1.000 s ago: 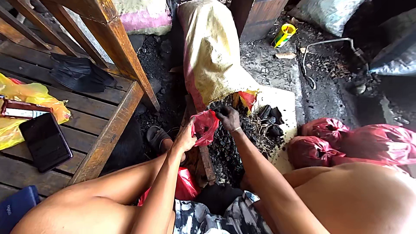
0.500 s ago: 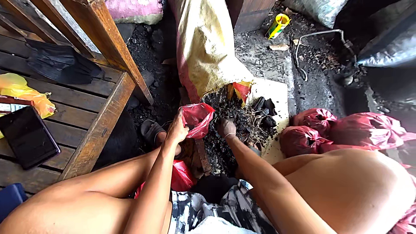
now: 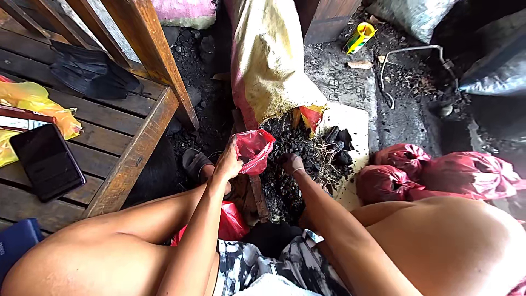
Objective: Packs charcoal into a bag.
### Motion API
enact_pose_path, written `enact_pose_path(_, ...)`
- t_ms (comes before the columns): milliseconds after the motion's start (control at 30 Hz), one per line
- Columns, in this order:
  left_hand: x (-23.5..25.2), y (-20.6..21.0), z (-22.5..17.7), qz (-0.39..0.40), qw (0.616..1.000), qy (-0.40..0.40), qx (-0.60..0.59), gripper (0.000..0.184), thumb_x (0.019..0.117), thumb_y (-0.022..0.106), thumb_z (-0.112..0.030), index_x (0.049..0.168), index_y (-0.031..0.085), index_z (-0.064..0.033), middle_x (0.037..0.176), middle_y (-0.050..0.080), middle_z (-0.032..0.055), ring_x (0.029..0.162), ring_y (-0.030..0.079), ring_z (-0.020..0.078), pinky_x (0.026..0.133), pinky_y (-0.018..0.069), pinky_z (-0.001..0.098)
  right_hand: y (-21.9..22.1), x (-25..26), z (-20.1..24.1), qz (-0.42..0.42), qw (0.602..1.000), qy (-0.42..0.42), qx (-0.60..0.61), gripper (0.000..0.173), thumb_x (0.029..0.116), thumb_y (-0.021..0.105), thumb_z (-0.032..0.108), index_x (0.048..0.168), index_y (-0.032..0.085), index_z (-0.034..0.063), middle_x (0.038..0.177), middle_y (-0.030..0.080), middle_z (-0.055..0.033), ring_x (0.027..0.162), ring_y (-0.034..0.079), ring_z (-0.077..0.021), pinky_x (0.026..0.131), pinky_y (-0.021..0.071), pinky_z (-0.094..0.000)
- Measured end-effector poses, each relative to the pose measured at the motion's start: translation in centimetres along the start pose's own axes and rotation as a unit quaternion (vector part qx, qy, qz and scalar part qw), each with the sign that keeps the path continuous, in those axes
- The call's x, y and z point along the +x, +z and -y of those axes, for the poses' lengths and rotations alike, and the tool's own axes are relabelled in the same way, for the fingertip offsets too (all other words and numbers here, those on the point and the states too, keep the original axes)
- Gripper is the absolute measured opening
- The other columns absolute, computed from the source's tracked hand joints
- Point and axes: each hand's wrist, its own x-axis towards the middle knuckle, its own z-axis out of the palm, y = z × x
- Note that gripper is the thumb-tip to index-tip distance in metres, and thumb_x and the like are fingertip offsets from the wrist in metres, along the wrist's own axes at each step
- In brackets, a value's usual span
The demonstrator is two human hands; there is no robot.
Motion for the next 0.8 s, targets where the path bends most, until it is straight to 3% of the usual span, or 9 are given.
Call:
enact_pose_path(133, 0.2, 0.0, -0.2, 0.016, 1.0, 0.024, -0.001, 0.096, 0.0857, 0.074, -0.004, 0.164, 0.019, -0.011, 0.158, 0.042, 0.0195, 0.141, 0.049, 0.0354, 0.114, 0.0415, 0.0556, -5.0, 1.2, -0.3, -0.071, 0.988, -0.029, 0.131, 0.024, 0.0926, 0.075, 0.017, 0.115, 0.076, 0.0089, 0.113, 0.074, -0.0181, 0.107, 0.069, -0.037, 0.097, 0.0509, -0.0636)
enact_pose_path(200, 0.2, -0.1, -0.5, 0.025, 0.999, 0.034, -0.003, 0.096, 0.0863, 0.074, -0.005, 0.164, 0.019, -0.0116, 0.157, 0.044, 0.0196, 0.141, 0.049, 0.035, 0.115, 0.0413, 0.0553, -7.0, 1.5, 0.8, -0.083, 0.965, -0.088, 0.233, 0.025, 0.0895, 0.078, 0.01, 0.113, 0.074, 0.0051, 0.107, 0.075, -0.0152, 0.095, 0.073, -0.0286, 0.09, 0.0593, -0.0533)
enact_pose_path(267, 0.2, 0.0, -0.8, 0.035, 0.999, 0.041, -0.004, 0.094, 0.0876, 0.073, -0.005, 0.165, 0.019, -0.0124, 0.159, 0.041, 0.0184, 0.143, 0.046, 0.0338, 0.117, 0.039, 0.0542, -8.1, 0.3, 3.4, -0.048, 0.937, -0.165, 0.305, 0.023, 0.0867, 0.076, 0.0, 0.109, 0.072, 0.0005, 0.1, 0.074, -0.014, 0.086, 0.072, -0.022, 0.081, 0.0615, -0.0438)
enact_pose_path(333, 0.1, 0.1, -1.1, 0.043, 0.998, 0.039, -0.001, 0.093, 0.0885, 0.072, -0.005, 0.165, 0.019, -0.0131, 0.16, 0.04, 0.0183, 0.143, 0.046, 0.0341, 0.117, 0.0388, 0.0547, -7.5, -1.6, 6.3, 0.006, 0.925, -0.241, 0.293, 0.024, 0.0848, 0.073, -0.007, 0.108, 0.072, -0.001, 0.097, 0.074, -0.0132, 0.083, 0.07, -0.0194, 0.079, 0.0601, -0.0404)
enact_pose_path(400, 0.0, 0.2, -1.1, 0.049, 0.998, 0.044, 0.003, 0.092, 0.0893, 0.071, -0.007, 0.165, 0.019, -0.0122, 0.16, 0.04, 0.0188, 0.145, 0.044, 0.0332, 0.119, 0.0371, 0.0525, -5.2, -1.9, 8.5, 0.032, 0.938, -0.277, 0.205, 0.024, 0.0824, 0.078, -0.004, 0.105, 0.074, 0.0005, 0.095, 0.075, -0.0135, 0.084, 0.072, -0.0238, 0.081, 0.06, -0.0482)
enact_pose_path(467, -0.2, 0.0, -1.0, 0.054, 0.997, 0.046, 0.01, 0.091, 0.0907, 0.071, -0.009, 0.165, 0.018, -0.0103, 0.16, 0.04, 0.0189, 0.146, 0.043, 0.0316, 0.121, 0.0348, 0.0498, -2.7, -1.8, 10.4, 0.028, 0.959, -0.257, 0.117, 0.026, 0.083, 0.082, 0.007, 0.108, 0.076, 0.0069, 0.102, 0.076, -0.0125, 0.093, 0.072, -0.0272, 0.089, 0.0579, -0.0544)
enact_pose_path(567, -0.1, -0.4, -0.8, 0.054, 0.998, 0.021, 0.018, 0.09, 0.0915, 0.069, -0.009, 0.165, 0.017, -0.0109, 0.16, 0.04, 0.0193, 0.144, 0.045, 0.032, 0.12, 0.0367, 0.0501, -1.5, -1.5, 10.5, 0.009, 0.962, -0.249, 0.114, 0.038, 0.088, 0.08, 0.013, 0.125, 0.073, 0.0106, 0.124, 0.071, -0.0146, 0.107, 0.07, -0.0295, 0.098, 0.0559, -0.052)
enact_pose_path(733, 0.4, 0.3, 0.6, -0.013, 0.999, -0.032, -0.007, 0.092, 0.0887, 0.071, -0.005, 0.164, 0.018, -0.008, 0.161, 0.039, 0.0203, 0.143, 0.046, 0.0363, 0.117, 0.0389, 0.0565, -5.3, 0.0, 7.2, -0.143, 0.958, -0.178, 0.176, 0.021, 0.0977, 0.068, 0.017, 0.115, 0.075, 0.0066, 0.11, 0.076, -0.0125, 0.105, 0.072, -0.0271, 0.098, 0.0542, -0.0549)
enact_pose_path(800, 0.7, 0.6, 0.5, -0.029, 0.999, -0.042, -0.01, 0.093, 0.0886, 0.071, -0.004, 0.164, 0.017, -0.0067, 0.16, 0.039, 0.0216, 0.143, 0.046, 0.0373, 0.116, 0.039, 0.0566, -6.3, 0.5, 5.6, -0.157, 0.967, -0.133, 0.151, 0.02, 0.0982, 0.067, 0.017, 0.114, 0.075, 0.0063, 0.109, 0.075, -0.0153, 0.105, 0.071, -0.0327, 0.097, 0.0522, -0.0598)
